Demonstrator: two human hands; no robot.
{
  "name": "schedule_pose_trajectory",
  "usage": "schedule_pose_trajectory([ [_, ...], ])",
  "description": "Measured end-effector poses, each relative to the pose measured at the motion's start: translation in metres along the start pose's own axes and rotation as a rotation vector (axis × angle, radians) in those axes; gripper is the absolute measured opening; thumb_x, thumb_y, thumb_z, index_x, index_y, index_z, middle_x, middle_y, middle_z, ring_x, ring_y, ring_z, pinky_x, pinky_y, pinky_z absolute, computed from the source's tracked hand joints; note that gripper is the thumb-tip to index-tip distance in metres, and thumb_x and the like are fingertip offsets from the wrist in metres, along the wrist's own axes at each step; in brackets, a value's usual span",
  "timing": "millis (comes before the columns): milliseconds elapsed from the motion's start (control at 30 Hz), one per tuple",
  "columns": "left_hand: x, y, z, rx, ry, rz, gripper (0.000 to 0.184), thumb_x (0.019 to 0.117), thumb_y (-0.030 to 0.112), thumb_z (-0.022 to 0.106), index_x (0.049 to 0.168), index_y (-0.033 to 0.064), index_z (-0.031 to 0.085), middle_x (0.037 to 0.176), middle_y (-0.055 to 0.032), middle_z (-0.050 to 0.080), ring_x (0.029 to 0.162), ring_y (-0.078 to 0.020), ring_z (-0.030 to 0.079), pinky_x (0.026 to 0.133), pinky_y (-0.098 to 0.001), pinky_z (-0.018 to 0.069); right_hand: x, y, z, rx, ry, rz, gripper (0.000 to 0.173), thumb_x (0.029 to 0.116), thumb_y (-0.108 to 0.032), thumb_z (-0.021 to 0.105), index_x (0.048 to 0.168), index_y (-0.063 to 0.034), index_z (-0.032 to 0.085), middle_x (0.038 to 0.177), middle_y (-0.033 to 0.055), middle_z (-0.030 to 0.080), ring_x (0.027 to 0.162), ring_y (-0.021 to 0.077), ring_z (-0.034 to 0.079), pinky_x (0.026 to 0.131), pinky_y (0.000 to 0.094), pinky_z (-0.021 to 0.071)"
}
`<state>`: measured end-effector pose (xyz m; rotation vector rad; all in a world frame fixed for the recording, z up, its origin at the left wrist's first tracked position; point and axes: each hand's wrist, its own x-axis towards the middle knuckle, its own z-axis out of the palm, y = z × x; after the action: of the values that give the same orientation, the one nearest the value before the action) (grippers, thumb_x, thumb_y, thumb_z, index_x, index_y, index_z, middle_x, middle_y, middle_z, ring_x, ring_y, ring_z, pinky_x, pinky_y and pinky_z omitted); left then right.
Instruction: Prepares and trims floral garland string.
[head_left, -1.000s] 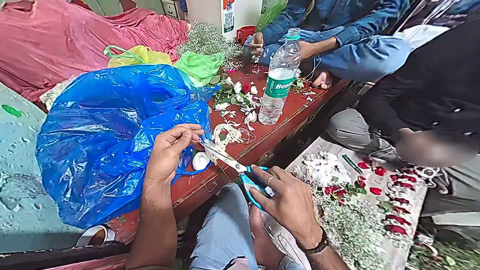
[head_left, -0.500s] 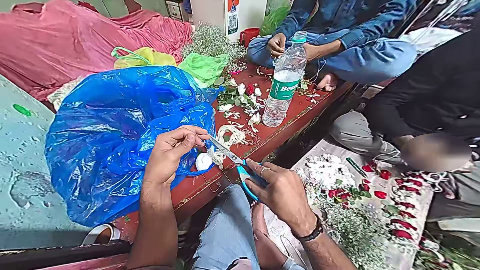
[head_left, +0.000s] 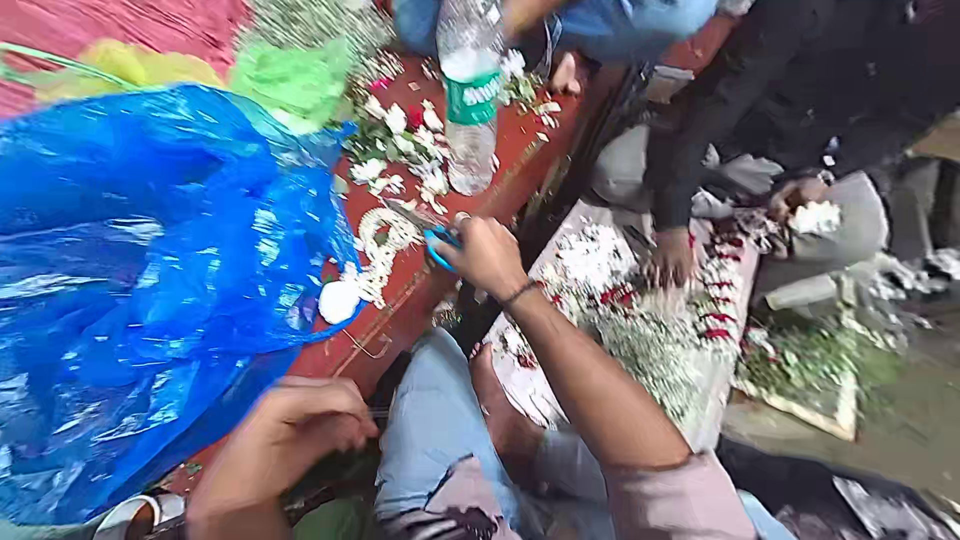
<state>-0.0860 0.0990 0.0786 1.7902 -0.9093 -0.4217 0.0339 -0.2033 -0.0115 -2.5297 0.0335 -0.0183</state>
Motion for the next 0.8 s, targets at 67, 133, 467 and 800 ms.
schedule_pose_trajectory([
  [67, -0.003, 0.003, -0.005, -0.071, 0.173, 0.043, 0.023, 0.1019, 0.037, 0.061, 0.093, 0.0210, 0.075, 0.104, 0.0056, 0.070, 0.095, -0.0093, 0.066, 0.083, -0.0269, 0.0559, 0.004, 0.012, 0.008, 0.083, -0.030, -0.122, 0.028, 0.0930, -0.034, 0.069, 0.102, -0.0083, 0.071, 0.101, 0.0115, 0.069, 0.094, 0.0291, 0.068, 0.080, 0.0535, 0.0563],
  [133, -0.003, -0.005, -0.013, -0.184, 0.345, 0.086, 0.021, 0.0987, 0.034, 0.065, 0.089, 0.0186, 0.074, 0.115, -0.0008, 0.068, 0.104, -0.0176, 0.065, 0.089, -0.0325, 0.0544, -0.010, 0.028, 0.002, 0.229, 0.024, -0.238, 0.031, 0.0928, -0.021, 0.069, 0.121, -0.0098, 0.073, 0.120, 0.0080, 0.069, 0.109, 0.0205, 0.067, 0.096, 0.0434, 0.0558],
  [467, 0.046, -0.037, -0.036, -0.682, 0.660, 0.076, 0.036, 0.1105, 0.024, 0.023, 0.111, 0.0124, 0.057, 0.093, -0.0012, 0.061, 0.090, -0.0183, 0.064, 0.093, -0.0404, 0.0545, -0.251, 0.121, 0.117, 1.220, -0.300, 0.105, 0.026, 0.1017, -0.014, 0.057, 0.117, 0.0008, 0.072, 0.107, 0.0081, 0.074, 0.096, 0.0133, 0.069, 0.088, 0.0345, 0.0580],
  [800, 0.058, 0.008, -0.030, -0.326, 1.295, 0.069, 0.029, 0.1017, -0.007, 0.033, 0.083, 0.0056, 0.051, 0.068, -0.0005, 0.057, 0.062, -0.0056, 0.058, 0.060, -0.0162, 0.0505, -0.293, 0.112, 0.123, 1.276, 0.169, 0.149, 0.010, 0.0944, -0.006, 0.068, 0.091, -0.0026, 0.077, 0.081, -0.0006, 0.075, 0.072, 0.0034, 0.067, 0.068, 0.0241, 0.0569],
])
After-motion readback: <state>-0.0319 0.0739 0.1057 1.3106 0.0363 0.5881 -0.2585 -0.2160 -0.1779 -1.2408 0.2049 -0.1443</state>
